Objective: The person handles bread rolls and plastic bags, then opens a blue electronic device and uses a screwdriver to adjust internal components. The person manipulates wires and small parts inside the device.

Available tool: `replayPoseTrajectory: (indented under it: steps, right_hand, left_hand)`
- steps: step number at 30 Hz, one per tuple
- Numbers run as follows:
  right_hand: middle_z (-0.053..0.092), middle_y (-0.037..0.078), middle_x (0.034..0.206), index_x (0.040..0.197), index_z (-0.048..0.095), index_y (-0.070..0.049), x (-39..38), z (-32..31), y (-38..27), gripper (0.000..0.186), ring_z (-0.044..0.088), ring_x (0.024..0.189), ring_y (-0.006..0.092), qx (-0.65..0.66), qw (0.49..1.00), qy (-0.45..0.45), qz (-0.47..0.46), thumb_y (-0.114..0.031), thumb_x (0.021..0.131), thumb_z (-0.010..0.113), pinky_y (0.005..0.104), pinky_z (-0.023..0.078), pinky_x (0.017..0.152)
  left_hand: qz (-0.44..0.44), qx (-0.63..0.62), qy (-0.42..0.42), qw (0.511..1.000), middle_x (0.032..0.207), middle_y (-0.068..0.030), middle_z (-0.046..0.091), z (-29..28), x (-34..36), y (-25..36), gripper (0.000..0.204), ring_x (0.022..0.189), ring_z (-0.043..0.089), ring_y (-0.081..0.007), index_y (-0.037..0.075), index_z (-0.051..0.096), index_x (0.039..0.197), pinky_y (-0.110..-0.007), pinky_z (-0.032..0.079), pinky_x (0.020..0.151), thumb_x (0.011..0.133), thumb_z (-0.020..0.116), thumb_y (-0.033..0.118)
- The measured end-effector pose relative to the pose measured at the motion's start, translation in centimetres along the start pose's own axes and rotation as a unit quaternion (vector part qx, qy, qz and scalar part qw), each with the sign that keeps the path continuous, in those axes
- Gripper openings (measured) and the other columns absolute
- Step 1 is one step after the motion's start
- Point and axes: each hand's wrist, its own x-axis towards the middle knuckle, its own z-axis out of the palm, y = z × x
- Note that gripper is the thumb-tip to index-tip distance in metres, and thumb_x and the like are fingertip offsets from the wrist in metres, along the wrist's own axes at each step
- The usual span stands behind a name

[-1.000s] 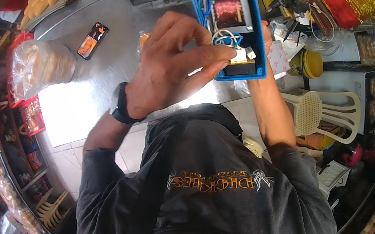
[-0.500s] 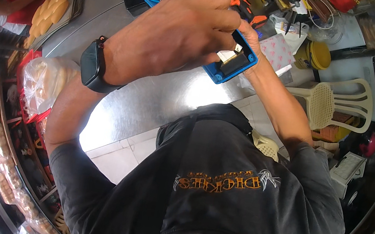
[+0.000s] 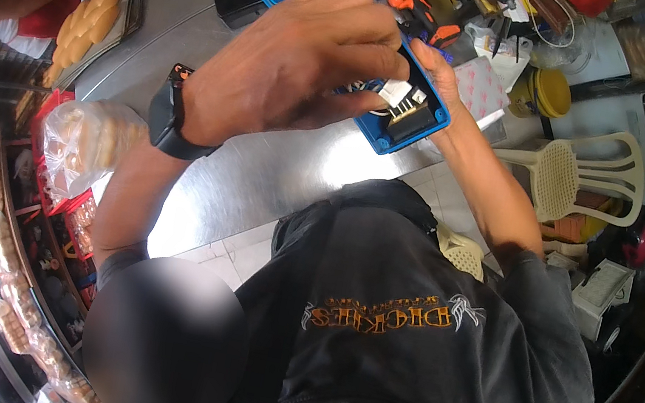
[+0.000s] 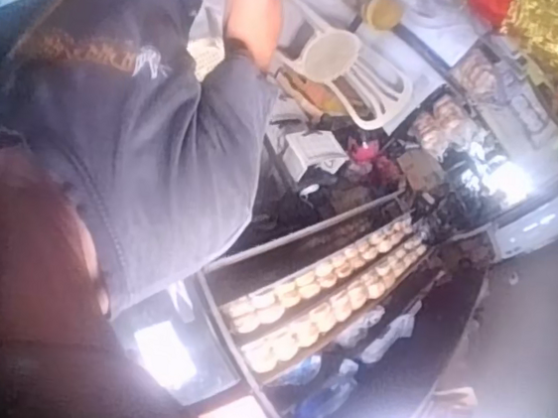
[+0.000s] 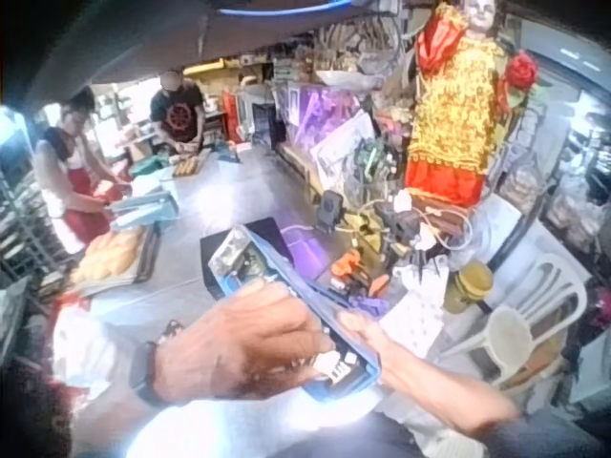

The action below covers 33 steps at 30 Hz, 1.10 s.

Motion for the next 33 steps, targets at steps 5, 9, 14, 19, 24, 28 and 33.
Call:
replayPoseTrajectory:
  steps: [5,9,14,19,24,28,33]
  right_hand:
    - [0.069,0.018,0.121,0.134,0.058,-0.001,0.9,2.8,0.3,0.056,0.071,0.105,0.0291,0.042,0.997,0.064,0.0,-0.039,0.095,0.071,0.0467,0.061,0.091]
    - [0.071,0.017,0.117,0.132,0.061,-0.003,0.8,4.8,0.4,0.054,0.073,0.1,0.0289,0.046,0.992,0.121,-0.012,-0.042,0.096,0.069,0.0458,0.064,0.087]
    - [0.071,0.015,0.115,0.128,0.062,-0.004,1.7,5.2,1.1,0.052,0.073,0.099,0.0279,0.004,0.985,0.17,-0.027,-0.04,0.093,0.074,0.0455,0.064,0.087]
    - [0.071,0.014,0.114,0.128,0.062,-0.004,2.1,4.3,1.4,0.053,0.073,0.1,0.0274,-0.033,0.986,0.161,-0.03,-0.041,0.093,0.074,0.0455,0.064,0.087]
    - [0.071,0.014,0.115,0.13,0.06,-0.003,2.0,4.8,1.3,0.053,0.074,0.099,0.0269,-0.063,0.983,0.166,-0.038,-0.041,0.095,0.072,0.0448,0.064,0.088]
    - [0.071,0.014,0.116,0.131,0.059,-0.002,1.7,4.7,1.3,0.053,0.074,0.1,0.0265,-0.061,0.987,0.142,-0.048,-0.04,0.095,0.071,0.0456,0.064,0.09]
    - [0.07,0.015,0.118,0.132,0.058,-0.001,1.6,5.4,1.5,0.055,0.073,0.102,0.0271,-0.068,0.985,0.152,-0.049,-0.039,0.095,0.071,0.0465,0.063,0.091]
  left_hand:
    - [-0.096,-0.062,0.176,0.978,0.104,-0.0102,0.07,2.0,-2.6,-0.7,0.033,0.091,0.066,-0.0223,0.005,0.07,0.105,-0.031,0.05,0.074,0.075,0.083,0.012]
    - [-0.139,-0.088,0.3,0.939,0.101,-0.0095,0.072,3.9,-4.5,-1.4,0.031,0.093,0.067,-0.0225,0.005,0.071,0.1,-0.032,0.052,0.08,0.073,0.084,0.011]
    - [-0.186,-0.127,0.335,0.915,0.102,-0.0093,0.072,5.2,-6.2,-1.3,0.032,0.096,0.068,-0.0233,0.005,0.073,0.099,-0.034,0.054,0.085,0.071,0.086,0.013]
    - [-0.188,-0.144,0.3,0.924,0.104,-0.0096,0.071,4.8,-5.5,0.5,0.04,0.099,0.068,-0.0248,0.006,0.076,0.11,-0.034,0.055,0.087,0.071,0.085,0.012]
    - [-0.203,-0.08,0.255,0.942,0.106,-0.0082,0.072,4.1,-5.0,0.4,0.037,0.098,0.067,-0.0219,0.008,0.077,0.113,-0.034,0.054,0.086,0.076,0.083,0.009]
    - [-0.212,-0.093,0.243,0.942,0.101,-0.0065,0.073,4.0,-4.9,0.4,0.029,0.094,0.068,-0.0218,0.007,0.078,0.109,-0.034,0.054,0.084,0.079,0.08,0.005]
    - [-0.214,-0.093,0.293,0.927,0.099,-0.0083,0.074,4.6,-4.9,0.4,0.023,0.088,0.068,-0.0184,0.003,0.078,0.103,-0.03,0.054,0.078,0.081,0.078,0.002]
